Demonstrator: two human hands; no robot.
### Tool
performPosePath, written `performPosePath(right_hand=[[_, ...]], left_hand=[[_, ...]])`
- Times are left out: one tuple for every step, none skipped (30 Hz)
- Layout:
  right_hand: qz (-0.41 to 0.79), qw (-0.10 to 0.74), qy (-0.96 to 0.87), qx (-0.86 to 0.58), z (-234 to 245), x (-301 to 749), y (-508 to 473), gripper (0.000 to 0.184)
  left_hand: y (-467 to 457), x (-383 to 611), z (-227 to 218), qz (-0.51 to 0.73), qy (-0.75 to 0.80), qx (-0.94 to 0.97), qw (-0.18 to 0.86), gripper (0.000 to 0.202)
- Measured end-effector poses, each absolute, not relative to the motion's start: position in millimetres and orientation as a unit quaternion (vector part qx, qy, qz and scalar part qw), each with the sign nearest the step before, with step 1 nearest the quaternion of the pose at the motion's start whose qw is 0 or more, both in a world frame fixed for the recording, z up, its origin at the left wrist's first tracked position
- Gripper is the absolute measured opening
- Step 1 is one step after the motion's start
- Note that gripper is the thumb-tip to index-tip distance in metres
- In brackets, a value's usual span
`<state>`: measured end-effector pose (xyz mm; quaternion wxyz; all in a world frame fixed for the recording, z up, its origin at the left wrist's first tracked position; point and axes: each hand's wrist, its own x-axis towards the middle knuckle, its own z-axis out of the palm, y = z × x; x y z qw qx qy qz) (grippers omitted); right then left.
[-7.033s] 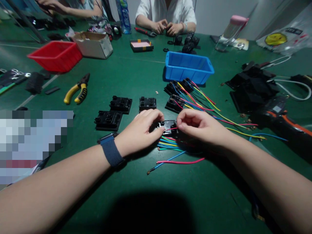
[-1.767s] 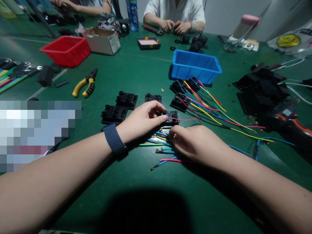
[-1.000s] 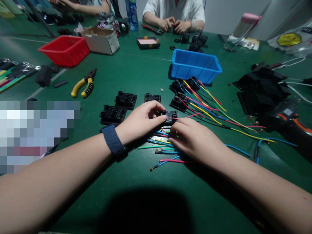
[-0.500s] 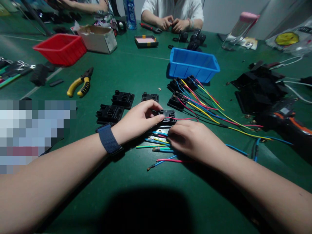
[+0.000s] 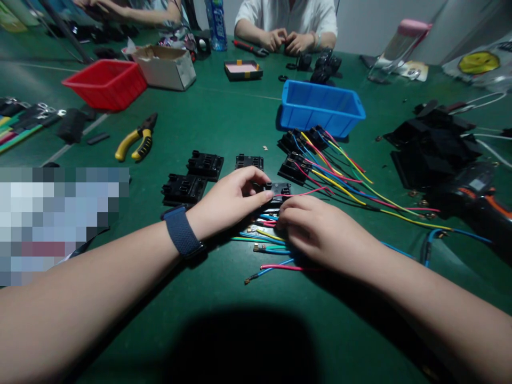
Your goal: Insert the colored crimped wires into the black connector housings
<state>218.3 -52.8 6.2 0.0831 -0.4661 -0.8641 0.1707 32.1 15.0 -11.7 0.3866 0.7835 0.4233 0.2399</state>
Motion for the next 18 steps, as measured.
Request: performPosePath(right_hand=[[0.169, 0.087, -0.863, -0.467, 6.2, 217.7, -53.0, 0.018], [0.167, 0.089, -0.863, -0.469, 6.2, 217.3, -53.2, 0.018], [0.164, 0.092, -0.862, -0.471, 6.4, 216.9, -53.2, 0.017], [0.159, 0.094, -0.861, -0.473, 6.5, 216.7, -53.0, 0.016], [0.153, 0.094, -0.863, -0.473, 6.7, 216.6, -52.6, 0.015], [0.148, 0.092, -0.865, -0.470, 6.9, 216.6, -52.0, 0.015], [0.143, 0.088, -0.869, -0.466, 6.9, 216.6, -51.3, 0.014], [0.139, 0.085, -0.871, -0.463, 6.7, 216.7, -50.6, 0.014], [0.136, 0.084, -0.873, -0.461, 6.3, 216.6, -50.0, 0.014], [0.134, 0.085, -0.872, -0.463, 5.6, 216.4, -49.6, 0.014], [0.133, 0.087, -0.869, -0.468, 4.9, 216.0, -49.5, 0.015], [0.130, 0.091, -0.867, -0.472, 4.2, 215.5, -49.7, 0.015], [0.124, 0.094, -0.866, -0.475, 3.7, 215.0, -50.1, 0.016], [0.118, 0.096, -0.866, -0.476, 3.6, 214.5, -50.7, 0.016], [0.111, 0.101, -0.867, -0.474, 3.9, 214.3, -51.5, 0.016], [0.103, 0.111, -0.868, -0.472, 4.9, 214.3, -52.3, 0.016], [0.095, 0.128, -0.868, -0.471, 6.6, 214.7, -53.0, 0.015], [0.087, 0.148, -0.867, -0.468, 9.0, 215.4, -53.7, 0.014]], left_hand=[[14.9, 32.1, -11.7, 0.241, 0.423, 0.784, 0.386, 0.027], [14.9, 32.1, -11.7, 0.243, 0.422, 0.784, 0.386, 0.027], [15.0, 32.1, -11.6, 0.244, 0.421, 0.784, 0.385, 0.027], [15.2, 32.1, -11.5, 0.244, 0.421, 0.785, 0.383, 0.027], [15.3, 32.0, -11.3, 0.245, 0.421, 0.786, 0.381, 0.027], [15.4, 31.9, -11.1, 0.245, 0.421, 0.787, 0.379, 0.027], [15.5, 31.9, -10.9, 0.245, 0.421, 0.788, 0.378, 0.027], [15.5, 31.9, -10.8, 0.246, 0.421, 0.788, 0.376, 0.026], [15.4, 31.9, -10.6, 0.246, 0.421, 0.788, 0.376, 0.026], [15.3, 32.0, -10.6, 0.246, 0.420, 0.788, 0.376, 0.026], [15.2, 32.2, -10.6, 0.246, 0.420, 0.788, 0.376, 0.026], [15.0, 32.4, -10.6, 0.246, 0.421, 0.788, 0.376, 0.026], [14.9, 32.7, -10.8, 0.245, 0.421, 0.788, 0.376, 0.026], [14.9, 33.0, -11.0, 0.245, 0.422, 0.788, 0.376, 0.026], [14.9, 33.2, -11.2, 0.245, 0.423, 0.787, 0.376, 0.027], [15.0, 33.4, -11.4, 0.246, 0.425, 0.787, 0.375, 0.027], [15.1, 33.5, -11.6, 0.246, 0.426, 0.786, 0.374, 0.027], [15.2, 33.5, -11.7, 0.246, 0.428, 0.785, 0.374, 0.027]])
